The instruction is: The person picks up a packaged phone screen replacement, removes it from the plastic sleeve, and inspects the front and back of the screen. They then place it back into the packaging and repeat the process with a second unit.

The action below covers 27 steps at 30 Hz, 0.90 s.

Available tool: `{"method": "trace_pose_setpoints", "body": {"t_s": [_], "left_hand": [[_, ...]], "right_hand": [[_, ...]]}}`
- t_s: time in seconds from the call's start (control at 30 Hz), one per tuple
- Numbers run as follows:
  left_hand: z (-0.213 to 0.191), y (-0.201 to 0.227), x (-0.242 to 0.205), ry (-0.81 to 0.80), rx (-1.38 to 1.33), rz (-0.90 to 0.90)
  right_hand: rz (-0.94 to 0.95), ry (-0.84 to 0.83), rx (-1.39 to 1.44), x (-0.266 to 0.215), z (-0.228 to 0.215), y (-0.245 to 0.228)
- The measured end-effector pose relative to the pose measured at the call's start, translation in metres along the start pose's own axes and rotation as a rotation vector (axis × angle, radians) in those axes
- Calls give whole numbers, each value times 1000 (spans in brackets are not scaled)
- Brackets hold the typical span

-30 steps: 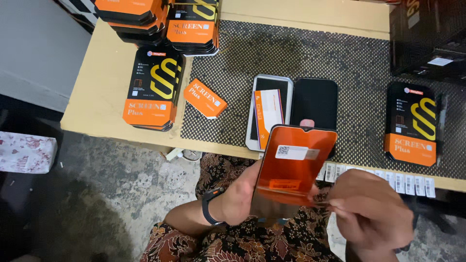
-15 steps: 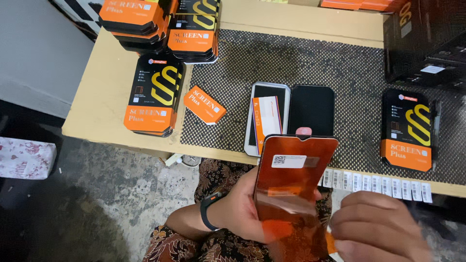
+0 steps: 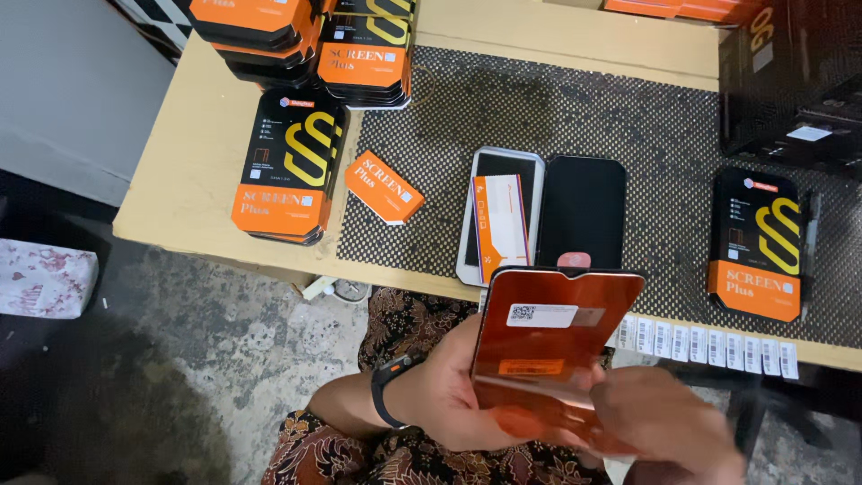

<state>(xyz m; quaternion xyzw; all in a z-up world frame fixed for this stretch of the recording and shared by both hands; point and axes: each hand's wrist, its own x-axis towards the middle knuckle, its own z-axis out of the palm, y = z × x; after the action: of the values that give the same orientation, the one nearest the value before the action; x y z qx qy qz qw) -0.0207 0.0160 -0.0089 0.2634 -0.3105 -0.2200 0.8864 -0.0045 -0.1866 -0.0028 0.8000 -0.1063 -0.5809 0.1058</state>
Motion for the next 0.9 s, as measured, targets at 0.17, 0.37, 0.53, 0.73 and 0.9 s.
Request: {"method": "trace_pose_setpoints", "body": {"t_s": [0.17, 0.37, 0.53, 0.73, 0.9], "left_hand": [[5, 9, 9, 34, 219, 73], [-1, 16, 15, -43, 402, 148], [-6, 1, 0, 85, -212, -336], [1, 5, 2, 14, 94, 18], [3, 4, 1, 28, 82, -17]], "right_hand": [[-560, -11, 1276, 63, 87, 43], [-656, 1514, 1264, 133, 137, 23], [-1316, 1227, 992, -3, 82, 28], [-1266, 1304, 965, 2, 92, 25], [-1232, 1315, 1164, -15, 79, 12]]}}
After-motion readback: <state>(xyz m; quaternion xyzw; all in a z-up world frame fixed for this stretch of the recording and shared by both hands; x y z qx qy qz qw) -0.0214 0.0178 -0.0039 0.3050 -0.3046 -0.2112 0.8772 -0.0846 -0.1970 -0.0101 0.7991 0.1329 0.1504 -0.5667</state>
